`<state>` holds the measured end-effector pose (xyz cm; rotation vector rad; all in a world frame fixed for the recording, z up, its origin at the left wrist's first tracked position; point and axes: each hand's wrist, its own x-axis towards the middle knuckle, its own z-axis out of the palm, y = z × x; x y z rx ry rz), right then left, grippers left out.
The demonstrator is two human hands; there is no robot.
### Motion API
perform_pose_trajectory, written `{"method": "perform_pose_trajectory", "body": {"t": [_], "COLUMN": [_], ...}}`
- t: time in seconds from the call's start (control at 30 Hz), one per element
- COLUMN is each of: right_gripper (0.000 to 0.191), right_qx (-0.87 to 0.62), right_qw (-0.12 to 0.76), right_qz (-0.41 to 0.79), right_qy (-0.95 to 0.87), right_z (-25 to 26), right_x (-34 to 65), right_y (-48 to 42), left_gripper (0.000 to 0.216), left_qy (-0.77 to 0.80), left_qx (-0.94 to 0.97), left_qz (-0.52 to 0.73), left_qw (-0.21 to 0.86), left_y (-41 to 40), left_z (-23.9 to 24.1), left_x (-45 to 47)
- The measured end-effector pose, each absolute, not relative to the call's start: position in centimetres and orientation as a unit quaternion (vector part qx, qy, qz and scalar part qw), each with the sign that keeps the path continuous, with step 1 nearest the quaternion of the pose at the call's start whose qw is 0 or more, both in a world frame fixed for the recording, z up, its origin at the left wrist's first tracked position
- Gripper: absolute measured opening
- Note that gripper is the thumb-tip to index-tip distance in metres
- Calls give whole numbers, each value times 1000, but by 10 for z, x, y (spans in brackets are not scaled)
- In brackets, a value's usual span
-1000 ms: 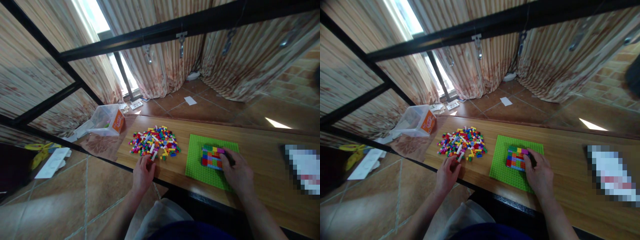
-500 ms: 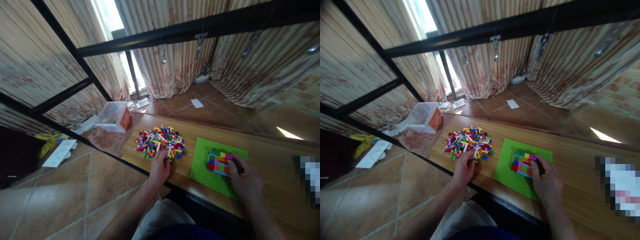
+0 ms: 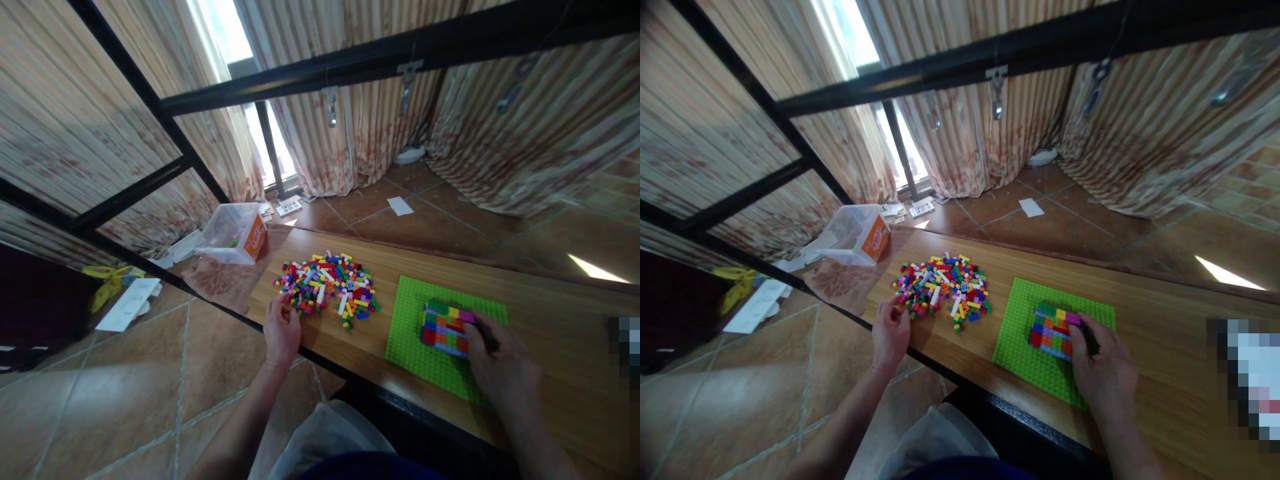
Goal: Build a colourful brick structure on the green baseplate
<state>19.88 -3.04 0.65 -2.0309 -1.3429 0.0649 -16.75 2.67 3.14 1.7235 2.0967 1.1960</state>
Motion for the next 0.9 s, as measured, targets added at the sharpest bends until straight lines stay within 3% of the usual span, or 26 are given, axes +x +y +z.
{"method": "perform_pose_trajectory", "body": {"t": [0.27, 0.9], "right_gripper": [53, 52], "right_qx": [-778, -784], "right_qw": [346, 338], "right_qz": [13, 22], "right_qy": [-524, -521], "right_z": [6, 6], "right_x": [199, 199], "right_y": [-29, -30], "left_gripper": [42, 30], "left_qy": [710, 556], "left_qx": [609, 684], "left_qz": [334, 434], "left_qw": [117, 186], "left_y": [24, 15], "left_z": [30, 24], "left_x": [-169, -111]}}
